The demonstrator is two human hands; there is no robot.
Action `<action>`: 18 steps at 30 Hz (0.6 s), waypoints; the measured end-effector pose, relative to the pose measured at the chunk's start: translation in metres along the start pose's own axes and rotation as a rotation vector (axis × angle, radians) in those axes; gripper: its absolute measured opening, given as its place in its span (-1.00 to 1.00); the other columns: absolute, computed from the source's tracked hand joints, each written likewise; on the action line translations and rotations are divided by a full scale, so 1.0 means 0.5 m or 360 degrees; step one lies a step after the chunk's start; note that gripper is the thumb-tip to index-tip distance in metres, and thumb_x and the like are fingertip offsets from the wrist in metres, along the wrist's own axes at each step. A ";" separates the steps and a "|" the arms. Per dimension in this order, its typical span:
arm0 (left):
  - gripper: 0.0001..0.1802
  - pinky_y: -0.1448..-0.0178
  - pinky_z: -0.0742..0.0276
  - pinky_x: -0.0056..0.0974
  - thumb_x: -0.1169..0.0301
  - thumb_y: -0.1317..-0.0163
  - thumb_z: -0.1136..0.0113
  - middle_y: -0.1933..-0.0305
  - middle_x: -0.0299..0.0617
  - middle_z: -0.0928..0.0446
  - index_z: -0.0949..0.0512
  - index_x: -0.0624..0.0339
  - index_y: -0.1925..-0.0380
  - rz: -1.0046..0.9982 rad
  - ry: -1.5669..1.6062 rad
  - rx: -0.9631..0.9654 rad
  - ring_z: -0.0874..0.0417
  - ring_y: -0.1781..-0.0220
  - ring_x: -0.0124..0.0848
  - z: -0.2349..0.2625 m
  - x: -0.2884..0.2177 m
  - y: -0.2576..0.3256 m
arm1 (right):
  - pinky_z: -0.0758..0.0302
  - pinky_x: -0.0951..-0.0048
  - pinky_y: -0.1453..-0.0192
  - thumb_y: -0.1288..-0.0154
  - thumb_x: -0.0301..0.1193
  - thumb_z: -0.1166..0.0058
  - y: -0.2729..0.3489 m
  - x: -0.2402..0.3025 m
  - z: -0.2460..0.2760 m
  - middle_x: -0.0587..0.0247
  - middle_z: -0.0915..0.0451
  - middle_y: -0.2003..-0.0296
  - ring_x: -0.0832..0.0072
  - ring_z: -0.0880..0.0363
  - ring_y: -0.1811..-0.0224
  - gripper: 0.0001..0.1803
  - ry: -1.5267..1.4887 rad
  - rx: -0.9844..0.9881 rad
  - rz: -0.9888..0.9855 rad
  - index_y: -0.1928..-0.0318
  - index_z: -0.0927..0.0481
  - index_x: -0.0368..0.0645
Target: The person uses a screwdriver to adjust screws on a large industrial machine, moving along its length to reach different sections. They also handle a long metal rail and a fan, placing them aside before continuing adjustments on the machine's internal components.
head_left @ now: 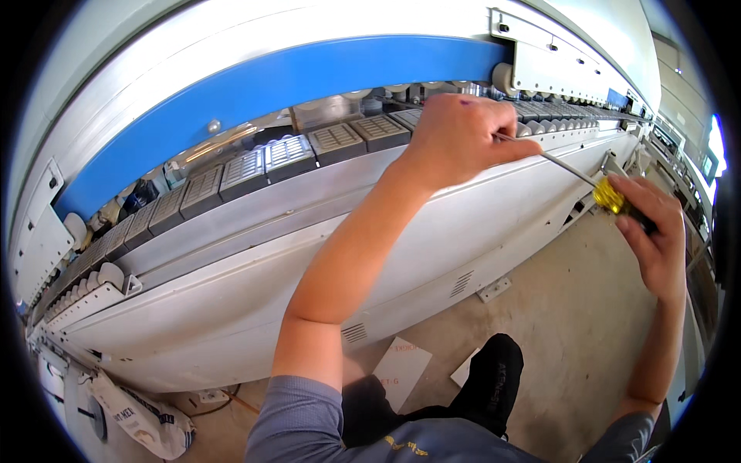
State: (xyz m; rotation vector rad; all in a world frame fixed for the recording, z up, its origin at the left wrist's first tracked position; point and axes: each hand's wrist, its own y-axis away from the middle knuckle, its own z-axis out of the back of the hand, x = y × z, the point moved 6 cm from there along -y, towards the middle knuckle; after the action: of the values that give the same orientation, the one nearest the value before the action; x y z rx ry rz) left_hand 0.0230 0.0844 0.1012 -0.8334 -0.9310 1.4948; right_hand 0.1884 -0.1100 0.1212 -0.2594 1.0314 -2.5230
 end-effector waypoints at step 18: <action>-0.42 0.48 -0.33 -0.19 -0.10 -0.19 -0.33 0.70 -0.18 -0.43 -0.49 0.14 0.74 0.0202 0.0108 -0.0334 -0.45 0.62 -0.18 -0.002 0.066 0.048 | -0.50 0.41 0.02 -0.42 -0.51 -0.05 -0.063 0.038 -0.044 0.13 -0.66 -0.01 0.43 -0.60 0.17 -0.71 0.0312 0.0129 -0.0073 -0.09 -0.66 -0.25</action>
State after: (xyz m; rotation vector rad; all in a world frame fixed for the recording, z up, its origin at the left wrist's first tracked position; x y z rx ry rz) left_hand 0.0095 0.1158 0.0791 -1.1068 -1.0114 1.4838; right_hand 0.1551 -0.0840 0.1283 -0.0128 1.0012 -2.6664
